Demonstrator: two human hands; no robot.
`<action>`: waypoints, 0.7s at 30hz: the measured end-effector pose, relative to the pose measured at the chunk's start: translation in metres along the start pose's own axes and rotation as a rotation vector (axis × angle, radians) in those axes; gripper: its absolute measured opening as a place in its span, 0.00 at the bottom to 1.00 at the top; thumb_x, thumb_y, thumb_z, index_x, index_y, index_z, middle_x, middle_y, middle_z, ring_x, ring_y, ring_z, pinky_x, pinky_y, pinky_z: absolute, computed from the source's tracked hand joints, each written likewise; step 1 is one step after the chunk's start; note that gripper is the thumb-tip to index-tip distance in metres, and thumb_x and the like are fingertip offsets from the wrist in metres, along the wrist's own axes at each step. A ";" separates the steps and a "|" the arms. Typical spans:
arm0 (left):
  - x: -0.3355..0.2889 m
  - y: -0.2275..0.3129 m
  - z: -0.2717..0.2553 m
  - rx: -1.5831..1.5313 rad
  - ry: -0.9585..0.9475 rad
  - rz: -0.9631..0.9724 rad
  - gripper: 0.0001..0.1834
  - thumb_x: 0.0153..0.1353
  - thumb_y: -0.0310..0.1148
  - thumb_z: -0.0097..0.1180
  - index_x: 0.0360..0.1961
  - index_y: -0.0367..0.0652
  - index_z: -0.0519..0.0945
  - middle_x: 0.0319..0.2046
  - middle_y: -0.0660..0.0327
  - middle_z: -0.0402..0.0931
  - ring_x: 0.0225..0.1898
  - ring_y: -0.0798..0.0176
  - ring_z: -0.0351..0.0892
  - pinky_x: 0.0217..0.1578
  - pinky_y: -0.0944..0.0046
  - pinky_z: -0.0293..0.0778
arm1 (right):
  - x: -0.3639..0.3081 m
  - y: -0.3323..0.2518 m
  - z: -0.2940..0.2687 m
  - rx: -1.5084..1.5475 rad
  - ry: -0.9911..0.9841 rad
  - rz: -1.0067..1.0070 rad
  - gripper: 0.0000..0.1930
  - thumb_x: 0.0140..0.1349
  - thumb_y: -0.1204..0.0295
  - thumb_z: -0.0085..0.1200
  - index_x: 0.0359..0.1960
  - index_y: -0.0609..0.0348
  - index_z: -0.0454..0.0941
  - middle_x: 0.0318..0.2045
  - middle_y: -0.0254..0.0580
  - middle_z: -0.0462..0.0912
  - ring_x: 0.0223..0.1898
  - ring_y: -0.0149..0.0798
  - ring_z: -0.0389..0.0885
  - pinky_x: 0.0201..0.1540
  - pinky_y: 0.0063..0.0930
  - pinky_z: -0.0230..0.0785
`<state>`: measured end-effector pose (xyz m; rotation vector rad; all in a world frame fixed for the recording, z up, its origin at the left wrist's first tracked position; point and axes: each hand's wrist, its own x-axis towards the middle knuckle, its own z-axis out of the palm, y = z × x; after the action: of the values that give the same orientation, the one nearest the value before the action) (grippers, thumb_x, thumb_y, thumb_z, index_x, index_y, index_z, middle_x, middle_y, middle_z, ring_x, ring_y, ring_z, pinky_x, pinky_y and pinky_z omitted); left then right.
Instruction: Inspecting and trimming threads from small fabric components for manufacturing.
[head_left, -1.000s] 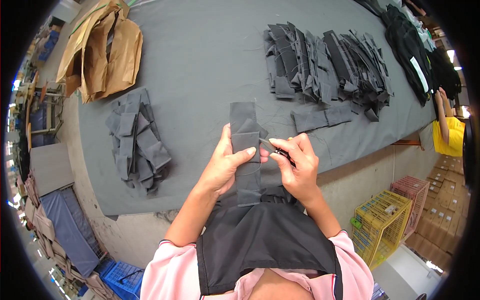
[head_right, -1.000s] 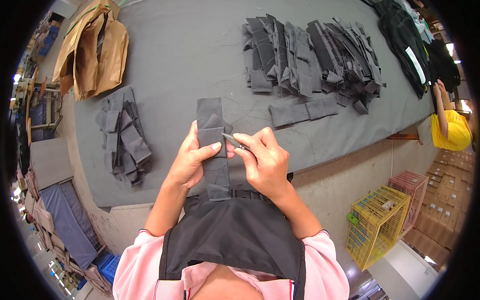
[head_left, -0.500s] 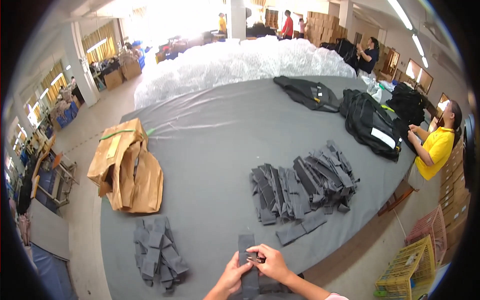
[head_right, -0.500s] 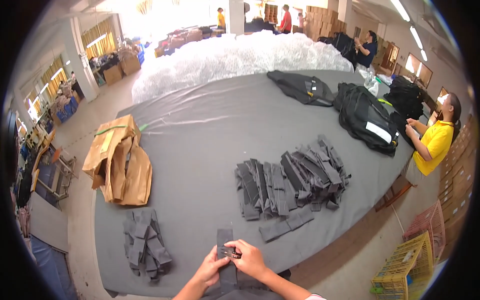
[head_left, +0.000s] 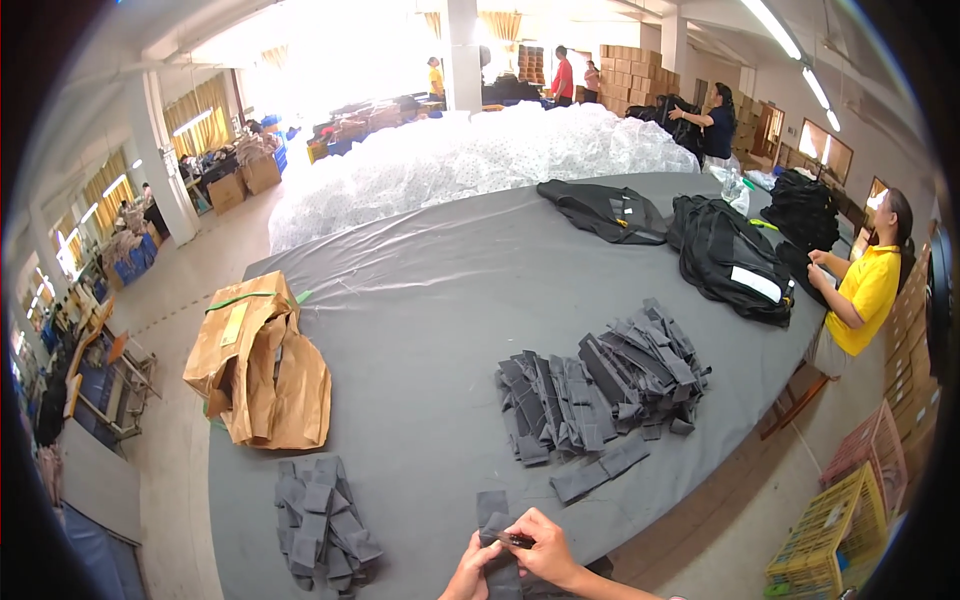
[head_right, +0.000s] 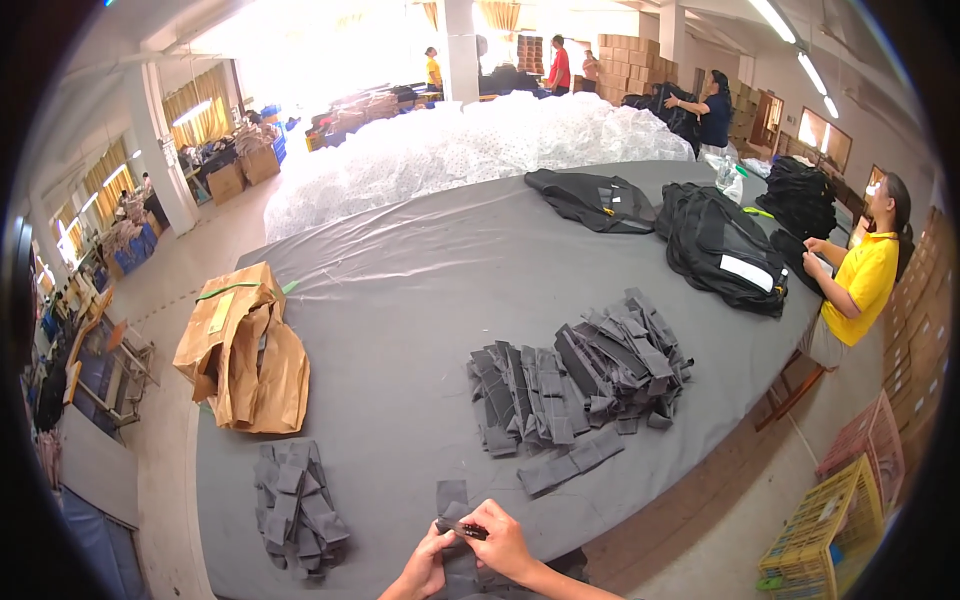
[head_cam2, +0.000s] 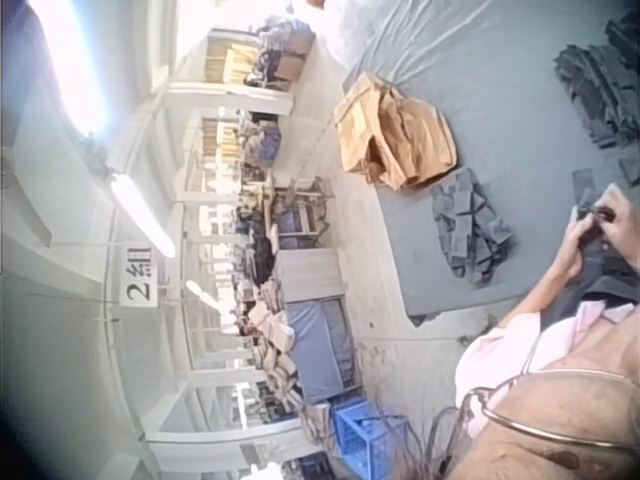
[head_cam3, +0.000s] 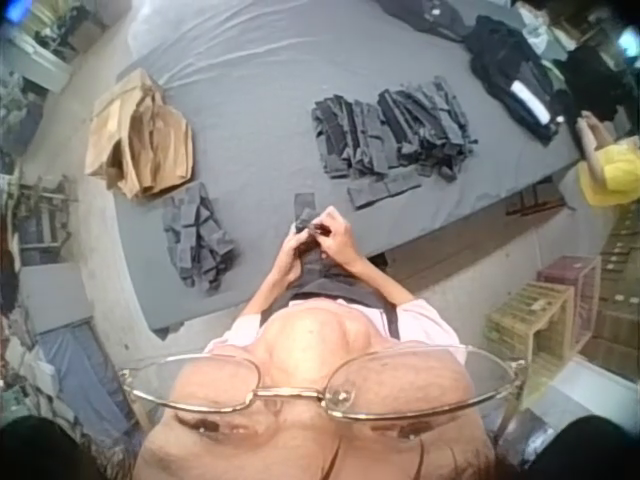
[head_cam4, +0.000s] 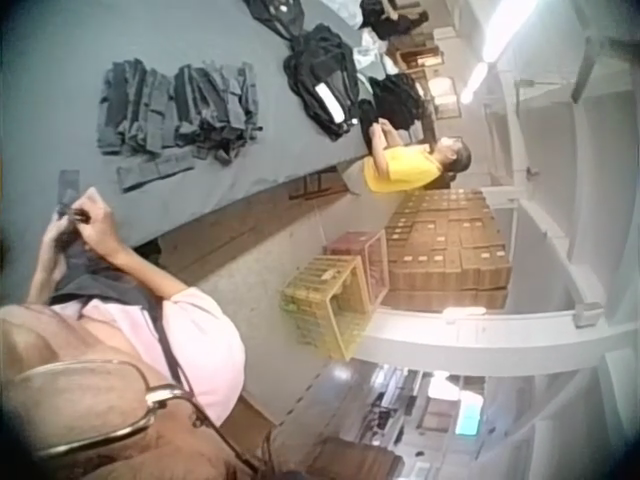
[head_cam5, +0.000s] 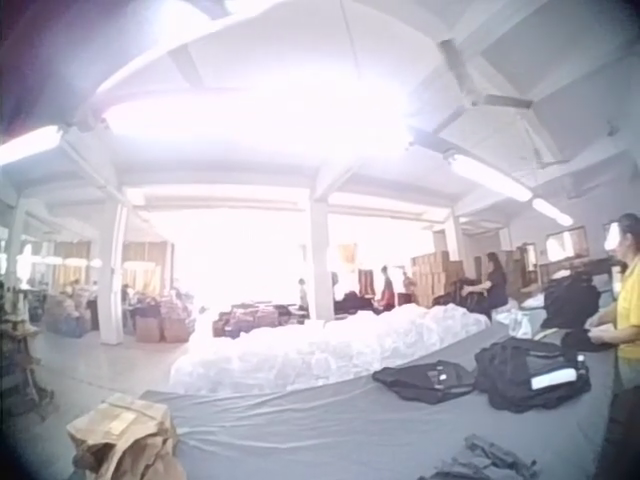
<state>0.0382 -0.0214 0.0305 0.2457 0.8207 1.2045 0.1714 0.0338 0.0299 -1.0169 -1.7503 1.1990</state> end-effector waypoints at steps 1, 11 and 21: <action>-0.004 0.000 0.000 -0.034 0.018 -0.037 0.14 0.59 0.34 0.50 0.46 0.45 0.69 0.40 0.61 0.72 0.41 0.66 0.72 0.43 0.64 0.70 | -0.003 -0.002 0.002 0.006 -0.005 0.001 0.04 0.51 0.81 0.58 0.28 0.65 0.75 0.26 0.34 0.68 0.16 0.23 0.72 0.13 0.18 0.63; -0.004 0.000 0.010 -0.022 0.177 -0.013 0.18 0.57 0.30 0.51 0.49 0.43 0.67 0.40 0.61 0.73 0.42 0.64 0.72 0.43 0.64 0.70 | -0.004 0.003 -0.004 0.380 -0.130 0.276 0.07 0.57 0.75 0.51 0.34 0.66 0.77 0.25 0.31 0.69 0.17 0.23 0.70 0.17 0.18 0.65; 0.010 0.007 -0.003 0.107 -0.057 0.000 0.31 0.59 0.30 0.50 0.59 0.45 0.48 0.45 0.49 0.68 0.36 0.49 0.77 0.37 0.48 0.77 | 0.024 -0.015 -0.016 0.360 -0.226 0.510 0.12 0.62 0.68 0.47 0.41 0.60 0.76 0.18 0.32 0.72 0.14 0.23 0.71 0.10 0.16 0.58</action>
<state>0.0325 -0.0107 0.0284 0.3653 0.8363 1.1502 0.1733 0.0577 0.0525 -1.1746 -1.3927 1.9344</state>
